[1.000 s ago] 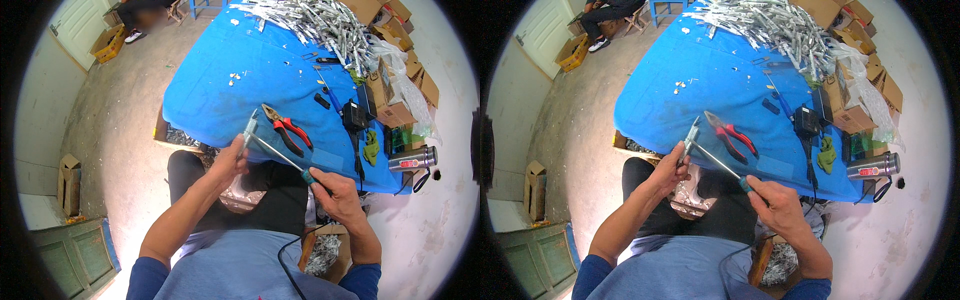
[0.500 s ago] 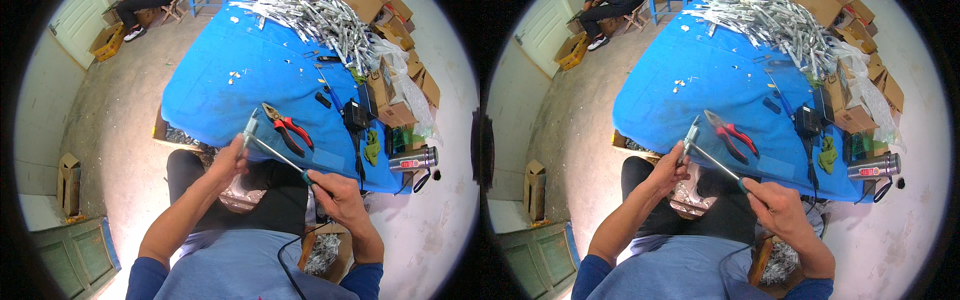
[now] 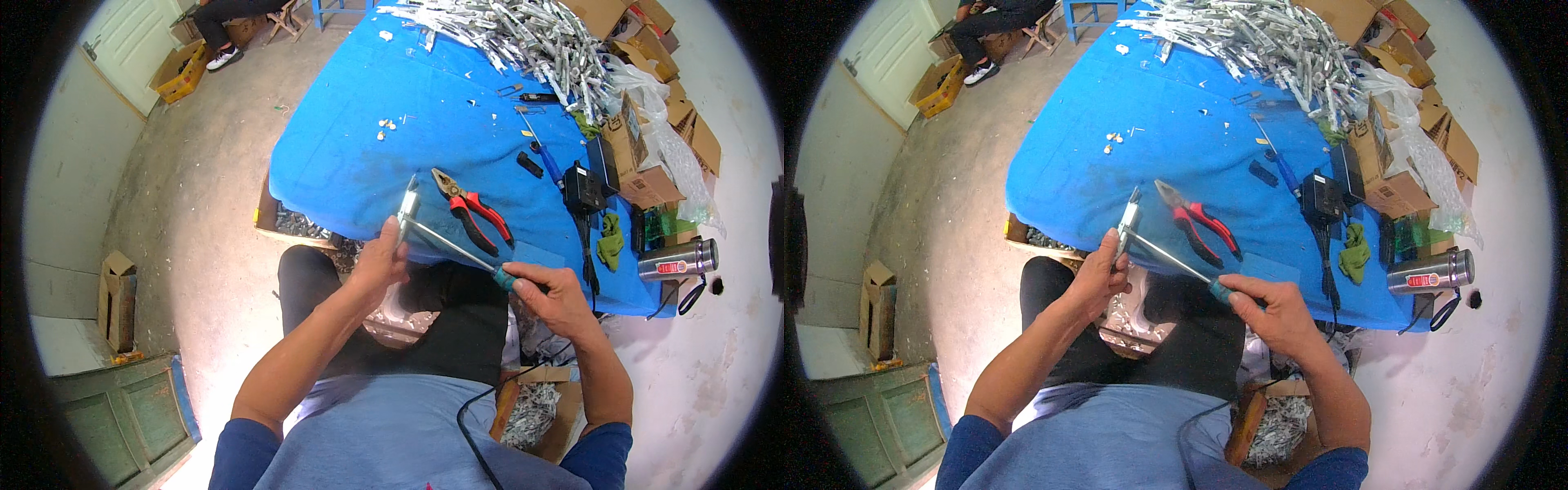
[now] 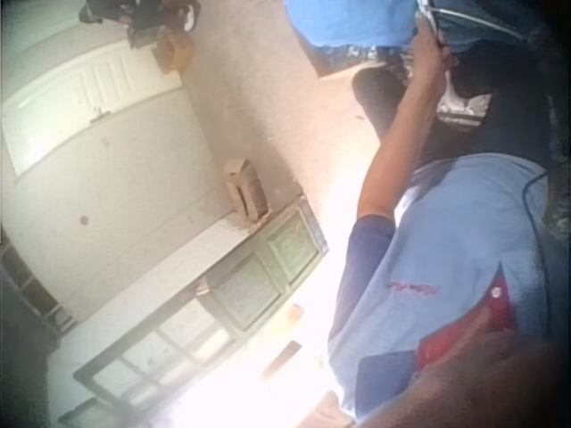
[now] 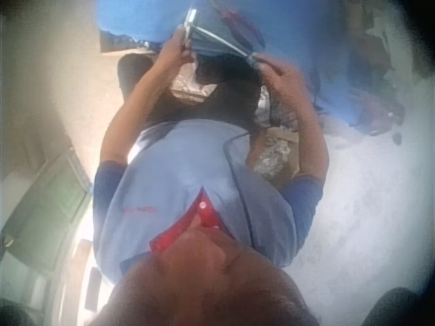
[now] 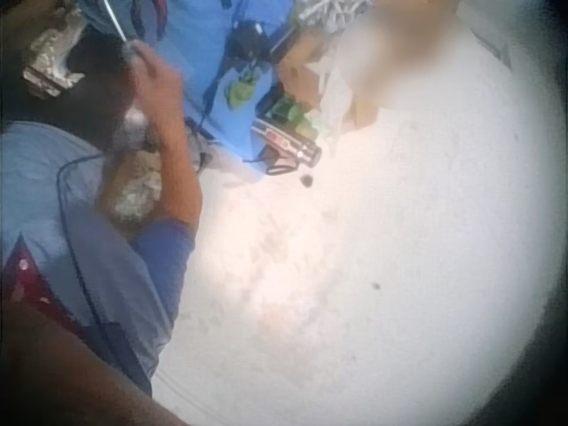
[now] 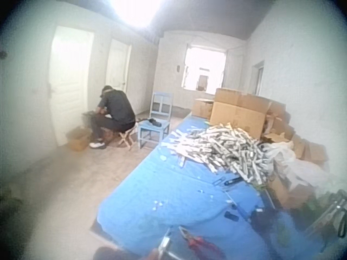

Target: The person takes a small metal component from a box, inserts a thin metal rod through it, and uses a screwdriver to tighten a screw on the assembly.

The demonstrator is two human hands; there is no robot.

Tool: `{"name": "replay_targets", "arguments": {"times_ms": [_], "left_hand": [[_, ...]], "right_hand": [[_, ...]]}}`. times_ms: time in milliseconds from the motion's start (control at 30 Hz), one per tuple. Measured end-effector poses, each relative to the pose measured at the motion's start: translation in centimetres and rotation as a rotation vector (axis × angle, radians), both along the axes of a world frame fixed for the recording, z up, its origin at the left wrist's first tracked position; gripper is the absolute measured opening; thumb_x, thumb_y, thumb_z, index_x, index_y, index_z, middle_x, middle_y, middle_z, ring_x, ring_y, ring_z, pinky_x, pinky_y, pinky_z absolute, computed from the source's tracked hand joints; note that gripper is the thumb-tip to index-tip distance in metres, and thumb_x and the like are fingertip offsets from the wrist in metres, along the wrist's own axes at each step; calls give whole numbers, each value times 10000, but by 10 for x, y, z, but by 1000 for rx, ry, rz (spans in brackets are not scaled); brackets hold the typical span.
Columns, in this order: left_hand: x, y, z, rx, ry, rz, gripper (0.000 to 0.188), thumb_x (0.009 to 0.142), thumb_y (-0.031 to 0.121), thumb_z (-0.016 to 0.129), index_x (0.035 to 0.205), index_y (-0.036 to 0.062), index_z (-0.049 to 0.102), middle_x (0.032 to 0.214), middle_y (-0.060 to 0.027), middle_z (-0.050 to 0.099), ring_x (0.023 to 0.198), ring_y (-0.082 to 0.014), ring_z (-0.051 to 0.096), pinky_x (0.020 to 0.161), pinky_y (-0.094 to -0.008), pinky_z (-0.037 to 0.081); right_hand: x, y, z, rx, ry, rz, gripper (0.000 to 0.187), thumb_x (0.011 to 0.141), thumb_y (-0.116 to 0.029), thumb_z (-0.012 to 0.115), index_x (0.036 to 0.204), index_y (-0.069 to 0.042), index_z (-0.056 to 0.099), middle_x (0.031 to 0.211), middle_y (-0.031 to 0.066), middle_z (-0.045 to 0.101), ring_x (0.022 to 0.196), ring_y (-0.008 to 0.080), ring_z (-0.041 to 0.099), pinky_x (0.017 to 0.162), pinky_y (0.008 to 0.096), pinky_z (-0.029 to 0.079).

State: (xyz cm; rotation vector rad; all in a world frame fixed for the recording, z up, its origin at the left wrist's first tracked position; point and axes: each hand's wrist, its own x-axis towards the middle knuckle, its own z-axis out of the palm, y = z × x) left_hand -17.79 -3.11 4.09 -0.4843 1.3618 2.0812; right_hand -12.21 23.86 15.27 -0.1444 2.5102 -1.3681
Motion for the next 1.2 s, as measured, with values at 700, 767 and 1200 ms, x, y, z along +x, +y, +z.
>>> {"name": "replay_targets", "arguments": {"times_ms": [700, 767, 1200], "left_hand": [[-3, -4, 2, 42, -3, -11, 539, 962, 640, 375, 707, 165, 373, 513, 53, 262, 443, -109, 250, 623, -317, 422], [-3, -4, 2, 43, -3, -14, 539, 963, 639, 371, 705, 165, 371, 514, 54, 262, 442, -109, 248, 621, -318, 421], [-2, -1, 2, 10, -10, 18, 564, 945, 664, 384, 692, 160, 367, 509, 51, 259, 425, -109, 231, 597, -308, 413]], "right_hand": [[52, -48, -46, 33, 287, -193, 282, 856, -76, 661, 1127, 1, 667, 909, 163, 704, 793, 228, 692, 692, 322, 539], [56, -45, -53, -84, 144, -225, 318, 860, -90, 671, 1166, -7, 651, 951, 149, 703, 809, 215, 689, 686, 314, 545], [60, -46, -60, -168, -90, -105, 466, 914, -127, 606, 1365, -55, 508, 975, 143, 675, 734, 215, 660, 649, 316, 531]]}}
